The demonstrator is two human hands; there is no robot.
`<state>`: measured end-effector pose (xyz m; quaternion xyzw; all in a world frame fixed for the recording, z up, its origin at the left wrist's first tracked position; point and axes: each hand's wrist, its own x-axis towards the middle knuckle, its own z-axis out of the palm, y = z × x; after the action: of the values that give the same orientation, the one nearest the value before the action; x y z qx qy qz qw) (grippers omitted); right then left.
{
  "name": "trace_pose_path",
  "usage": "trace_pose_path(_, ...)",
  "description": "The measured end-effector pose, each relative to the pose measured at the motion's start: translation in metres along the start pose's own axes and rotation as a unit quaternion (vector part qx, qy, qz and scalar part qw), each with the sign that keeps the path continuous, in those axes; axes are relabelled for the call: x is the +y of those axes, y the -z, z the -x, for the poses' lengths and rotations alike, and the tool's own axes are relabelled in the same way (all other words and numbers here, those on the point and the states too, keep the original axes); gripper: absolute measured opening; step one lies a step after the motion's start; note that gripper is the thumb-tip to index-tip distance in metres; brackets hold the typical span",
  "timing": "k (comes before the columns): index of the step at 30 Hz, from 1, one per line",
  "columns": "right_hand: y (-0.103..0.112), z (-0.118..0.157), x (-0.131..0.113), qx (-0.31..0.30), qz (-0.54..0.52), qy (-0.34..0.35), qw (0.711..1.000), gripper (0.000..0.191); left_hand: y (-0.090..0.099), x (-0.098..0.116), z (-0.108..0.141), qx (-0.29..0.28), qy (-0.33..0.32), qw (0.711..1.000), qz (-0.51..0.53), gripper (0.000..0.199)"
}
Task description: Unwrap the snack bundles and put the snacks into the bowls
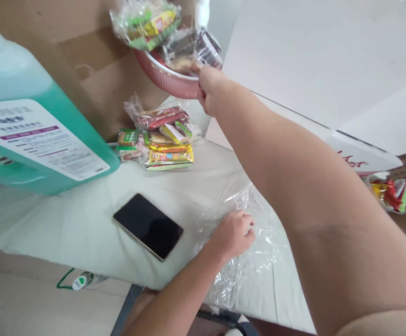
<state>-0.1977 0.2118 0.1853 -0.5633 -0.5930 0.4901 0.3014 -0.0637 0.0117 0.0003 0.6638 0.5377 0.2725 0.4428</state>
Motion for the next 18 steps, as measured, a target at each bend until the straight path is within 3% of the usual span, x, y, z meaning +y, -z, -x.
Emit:
trace_pose_path(4,0.009,0.027,0.001,0.003,-0.069,-0.082,0.994,0.021,0.001,0.001,0.000,-0.002,0.000,1.000,-0.006,0.030)
trace_pose_path(14,0.027,0.052,0.030,-0.021,-0.070,-0.119,0.990,0.018,-0.001,0.004,-0.003,0.017,0.014,1.000,0.011,0.034)
trace_pose_path(18,0.045,0.061,0.053,-0.022,-0.045,-0.097,0.994,0.014,0.005,0.005,-0.006,0.085,0.028,0.991,0.101,0.034)
